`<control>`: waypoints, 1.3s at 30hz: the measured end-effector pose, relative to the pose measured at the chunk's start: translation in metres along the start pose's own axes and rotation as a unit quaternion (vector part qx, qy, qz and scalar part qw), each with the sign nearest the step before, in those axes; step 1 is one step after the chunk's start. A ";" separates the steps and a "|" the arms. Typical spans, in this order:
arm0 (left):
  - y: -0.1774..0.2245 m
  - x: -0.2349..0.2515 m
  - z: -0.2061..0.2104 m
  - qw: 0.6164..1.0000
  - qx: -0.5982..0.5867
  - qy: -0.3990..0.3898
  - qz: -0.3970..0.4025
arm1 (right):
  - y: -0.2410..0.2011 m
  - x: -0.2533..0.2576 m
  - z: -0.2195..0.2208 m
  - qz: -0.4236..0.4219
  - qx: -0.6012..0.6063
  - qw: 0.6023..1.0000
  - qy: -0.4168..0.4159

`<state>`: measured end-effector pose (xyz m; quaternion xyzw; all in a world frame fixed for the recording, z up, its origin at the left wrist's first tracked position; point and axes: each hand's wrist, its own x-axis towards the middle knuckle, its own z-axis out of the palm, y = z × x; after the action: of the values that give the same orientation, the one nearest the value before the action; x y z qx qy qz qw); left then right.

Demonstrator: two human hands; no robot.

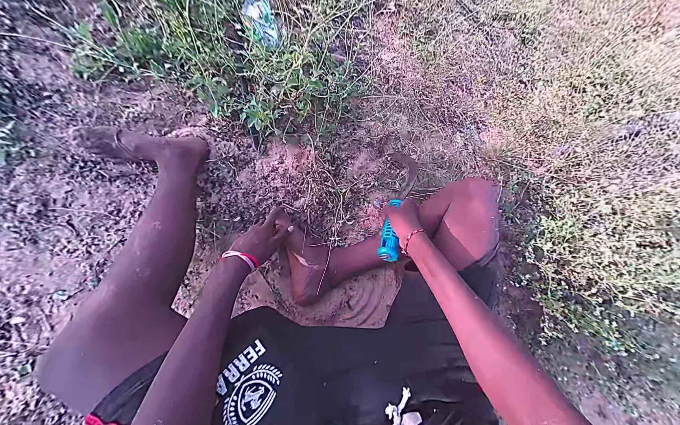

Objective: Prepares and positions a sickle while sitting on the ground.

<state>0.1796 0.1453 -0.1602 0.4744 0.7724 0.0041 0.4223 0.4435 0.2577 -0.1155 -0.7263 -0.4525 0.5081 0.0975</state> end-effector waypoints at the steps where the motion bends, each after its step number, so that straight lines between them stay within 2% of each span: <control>1: 0.002 0.000 0.002 1.000 0.000 -0.006 -0.007 | 0.003 0.002 -0.006 0.006 0.016 1.000 -0.002; 7: 0.003 0.012 -0.001 1.000 -0.002 -0.014 -0.024 | -0.008 0.021 -0.002 0.023 0.083 0.996 -0.015; 12: -0.001 0.020 0.009 1.000 0.000 0.014 -0.013 | -0.002 0.042 0.009 0.033 0.073 0.997 -0.015; 17: -0.010 0.019 0.012 0.999 -0.016 0.029 0.009 | 0.009 0.052 0.000 0.003 0.055 0.998 -0.029; 22: -0.005 0.007 0.009 1.000 -0.006 0.009 0.006 | 0.016 0.025 -0.010 0.005 0.051 0.998 -0.021; 24: -0.002 0.002 0.005 1.000 0.002 0.003 -0.011 | 0.011 -0.001 -0.006 0.004 0.065 0.998 -0.023; 28: -0.009 0.013 0.016 1.000 -0.017 -0.004 0.002 | 0.046 -0.058 0.005 -0.014 -0.062 0.997 -0.040; 30: -0.005 0.026 0.001 1.000 -0.009 0.006 0.014 | 0.040 -0.048 0.008 -0.029 -0.001 0.999 -0.024; 34: -0.016 0.017 0.015 0.999 -0.015 0.020 0.020 | 0.026 -0.043 -0.002 -0.073 0.084 0.993 0.032; 37: -0.014 0.021 0.012 0.999 -0.025 0.017 0.028 | 0.009 -0.027 -0.016 -0.119 0.089 0.983 0.105; 39: -0.016 0.024 0.012 0.999 -0.017 0.013 0.033 | 0.006 -0.012 -0.011 -0.109 0.057 0.984 0.131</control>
<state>0.1709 0.1496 -0.1898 0.4924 0.7615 0.0377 0.4197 0.4555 0.2491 -0.1063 -0.7266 -0.4821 0.4197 0.2521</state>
